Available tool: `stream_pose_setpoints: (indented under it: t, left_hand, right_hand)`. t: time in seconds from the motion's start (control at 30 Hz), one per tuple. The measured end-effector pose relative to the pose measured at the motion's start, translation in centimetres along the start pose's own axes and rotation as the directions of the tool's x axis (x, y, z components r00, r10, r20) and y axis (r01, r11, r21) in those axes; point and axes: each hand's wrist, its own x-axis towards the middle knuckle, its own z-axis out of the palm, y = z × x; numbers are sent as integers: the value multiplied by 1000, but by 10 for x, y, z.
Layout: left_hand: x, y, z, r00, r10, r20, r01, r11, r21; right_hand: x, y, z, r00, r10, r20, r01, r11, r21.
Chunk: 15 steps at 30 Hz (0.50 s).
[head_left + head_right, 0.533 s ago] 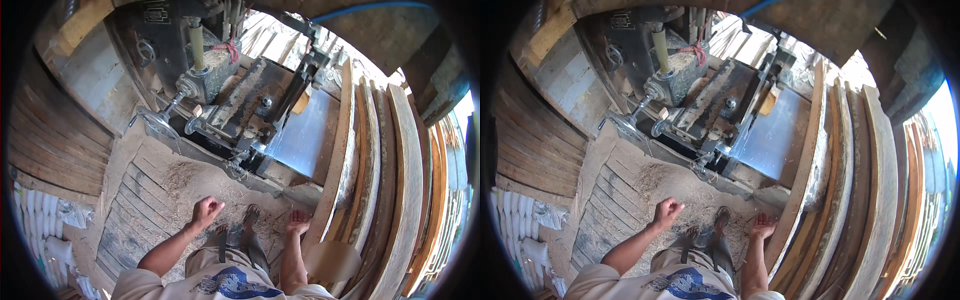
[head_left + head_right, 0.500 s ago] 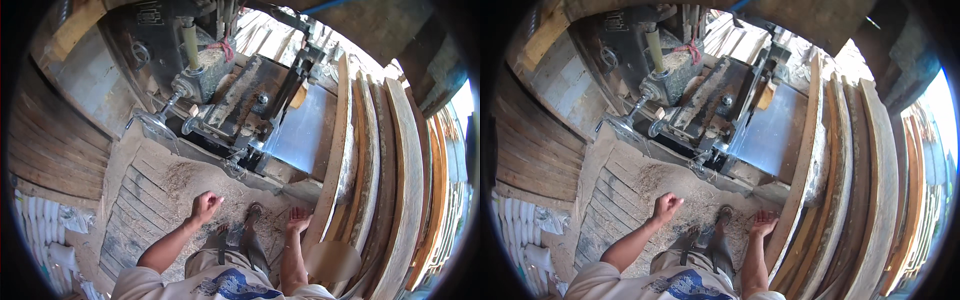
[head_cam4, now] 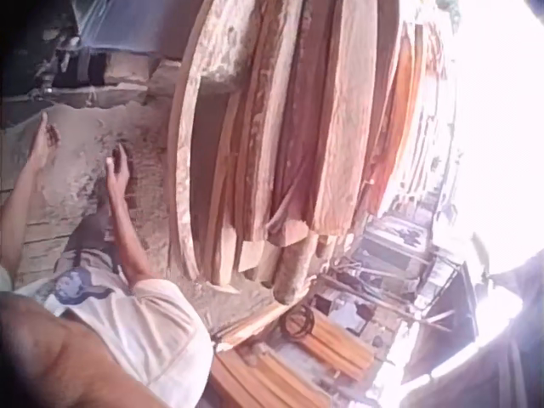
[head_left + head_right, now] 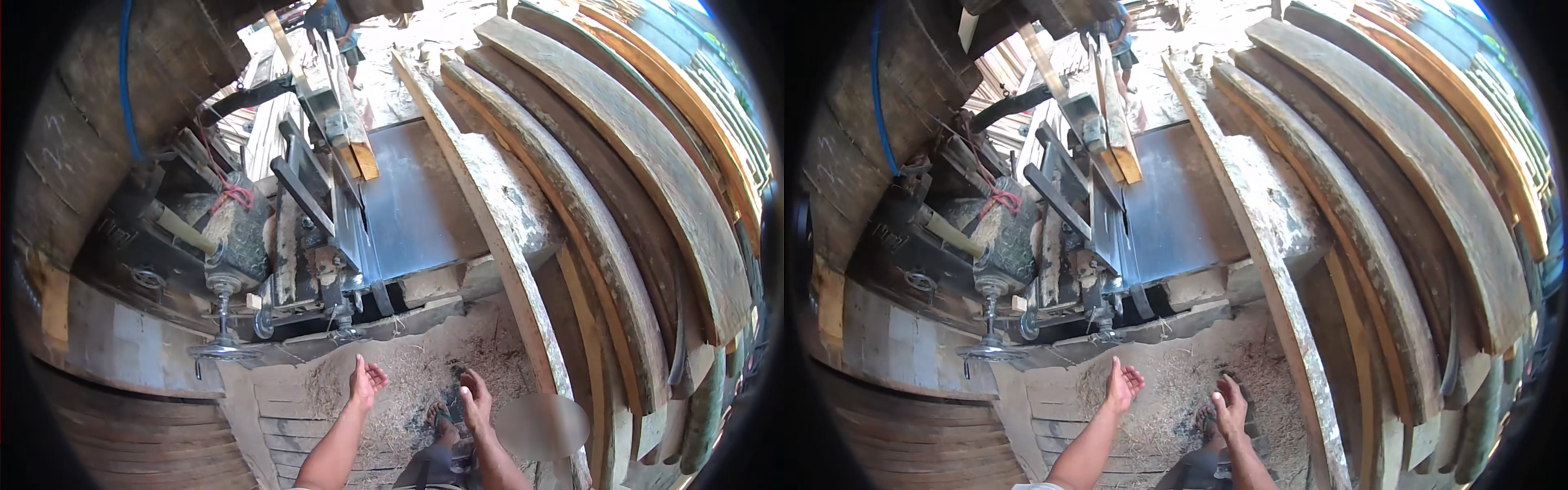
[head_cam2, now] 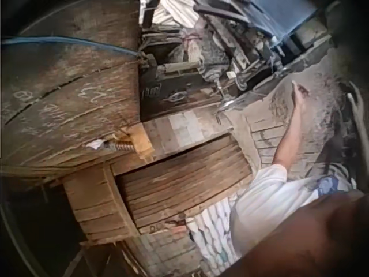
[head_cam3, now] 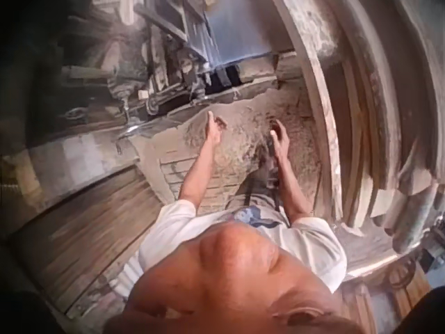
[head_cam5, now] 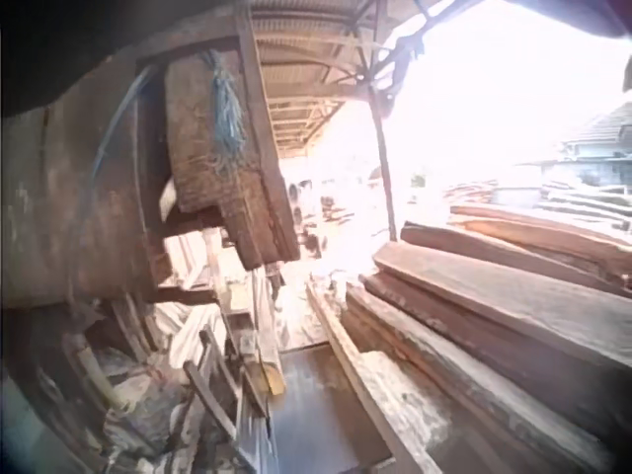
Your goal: The person saws long pieces of wood using a large industrial band saw, measures the wood with a tape measure, and adjusts the saw settings between cuts.
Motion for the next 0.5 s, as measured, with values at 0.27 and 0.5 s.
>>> stream_pose_setpoints:
  t: [0.27,0.5]
  left_hand:
    - [45,52,58,989,73,125,-63,994,-85]
    - [39,8,91,916,221,334,-112,942,-317]
  right_hand:
    - [-10,-77,-1,960,-272,65,280,938,-207]
    - [-18,-133,47,774,-585,243,631,677,-378]
